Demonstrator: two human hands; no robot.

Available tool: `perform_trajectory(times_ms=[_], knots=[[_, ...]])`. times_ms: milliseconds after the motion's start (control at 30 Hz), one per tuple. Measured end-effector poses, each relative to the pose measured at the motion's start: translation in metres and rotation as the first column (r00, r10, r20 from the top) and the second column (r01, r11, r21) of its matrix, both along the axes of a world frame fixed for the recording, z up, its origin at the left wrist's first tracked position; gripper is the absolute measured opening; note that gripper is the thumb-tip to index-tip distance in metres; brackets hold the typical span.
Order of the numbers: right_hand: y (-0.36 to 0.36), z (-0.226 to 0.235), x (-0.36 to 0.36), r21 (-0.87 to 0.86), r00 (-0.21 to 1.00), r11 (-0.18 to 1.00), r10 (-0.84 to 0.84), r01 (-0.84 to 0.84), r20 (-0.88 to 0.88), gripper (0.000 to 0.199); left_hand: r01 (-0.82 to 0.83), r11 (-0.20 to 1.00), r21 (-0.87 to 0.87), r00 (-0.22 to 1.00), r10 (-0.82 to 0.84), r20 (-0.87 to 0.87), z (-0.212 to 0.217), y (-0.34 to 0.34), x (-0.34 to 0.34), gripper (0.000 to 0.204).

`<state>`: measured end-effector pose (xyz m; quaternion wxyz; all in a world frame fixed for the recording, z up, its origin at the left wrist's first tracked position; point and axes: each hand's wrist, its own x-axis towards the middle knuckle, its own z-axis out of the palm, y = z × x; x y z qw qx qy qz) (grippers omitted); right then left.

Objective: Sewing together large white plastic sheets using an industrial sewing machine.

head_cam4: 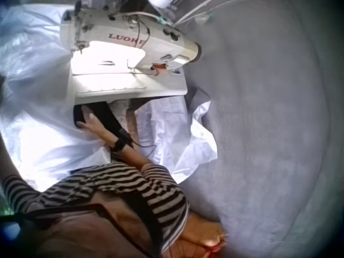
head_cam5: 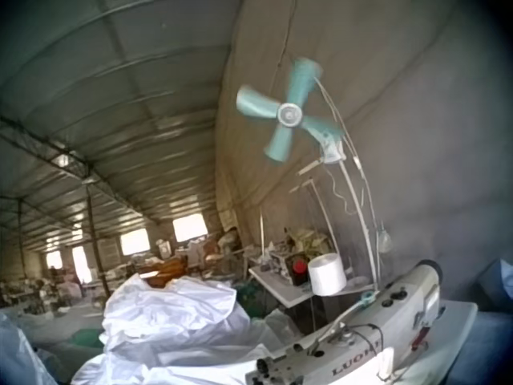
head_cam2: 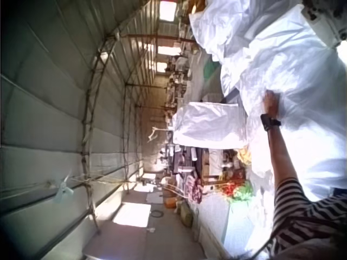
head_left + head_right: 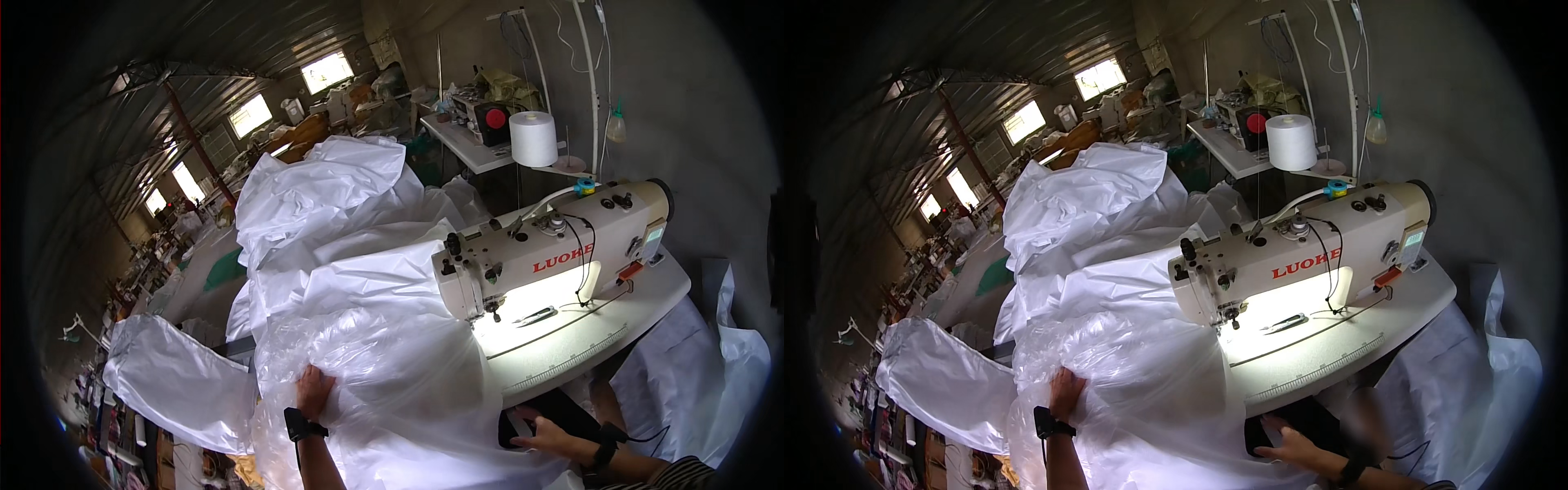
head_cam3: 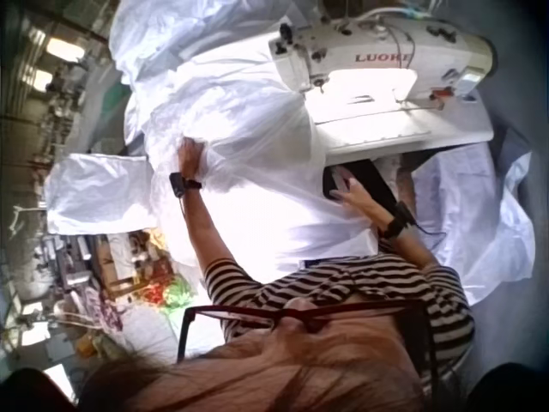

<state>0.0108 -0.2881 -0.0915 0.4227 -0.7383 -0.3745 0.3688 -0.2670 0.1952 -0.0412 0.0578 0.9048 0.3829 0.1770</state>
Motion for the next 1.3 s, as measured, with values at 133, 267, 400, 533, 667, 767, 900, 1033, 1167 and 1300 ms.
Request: perform_trajectory(times_ms=[133,267,400,533,667,767,900,1033,1167,1300], knots=[[0.050,-0.009,-0.014,0.070,0.971,0.989,0.145,-0.134,-0.190,0.072,0.031,0.999,-0.040,0.998,-0.029,0.064,-0.004,0.019,0.014,0.035],[0.055,0.000,-0.029,0.055,0.901,0.964,0.263,-0.261,-0.344,0.053,0.028,0.998,-0.064,0.998,-0.025,0.051,0.028,0.012,0.017,0.030],[0.040,0.015,-0.021,-0.135,0.900,0.955,0.194,-0.265,-0.389,0.043,-0.252,0.953,0.165,0.951,0.276,-0.139,0.100,-0.098,0.027,0.031],[0.050,0.021,-0.023,-0.066,0.921,0.974,0.184,-0.219,-0.343,0.037,0.338,0.937,0.083,0.891,-0.347,0.292,0.070,-0.286,0.070,0.035],[0.033,0.011,-0.027,0.216,0.757,0.976,0.111,0.041,-0.644,0.036,0.341,0.937,0.073,0.926,-0.321,-0.199,-0.019,-0.331,0.040,0.041],[-0.013,-0.004,-0.020,-0.073,0.805,0.994,0.017,-0.075,-0.593,0.036,-0.028,0.994,-0.108,0.828,-0.037,-0.559,-0.042,-0.305,-0.042,0.033],[-0.044,-0.025,-0.005,0.073,0.729,0.996,0.011,0.054,-0.685,0.036,-0.214,0.972,-0.102,0.973,0.202,-0.115,-0.027,-0.311,-0.065,0.012],[-0.041,-0.032,0.004,0.111,0.865,0.985,0.168,-0.130,-0.473,0.035,-0.116,0.938,0.327,0.993,0.112,0.029,-0.006,-0.323,0.012,0.036],[-0.043,-0.027,0.003,0.069,0.820,0.982,0.187,-0.178,-0.540,0.033,-0.218,0.898,0.382,0.973,0.233,0.008,0.019,-0.302,0.047,0.028],[-0.051,-0.021,0.000,0.080,0.739,0.990,0.142,-0.120,-0.658,0.032,0.112,0.820,-0.561,0.642,0.371,0.671,0.039,-0.294,0.034,0.006]])
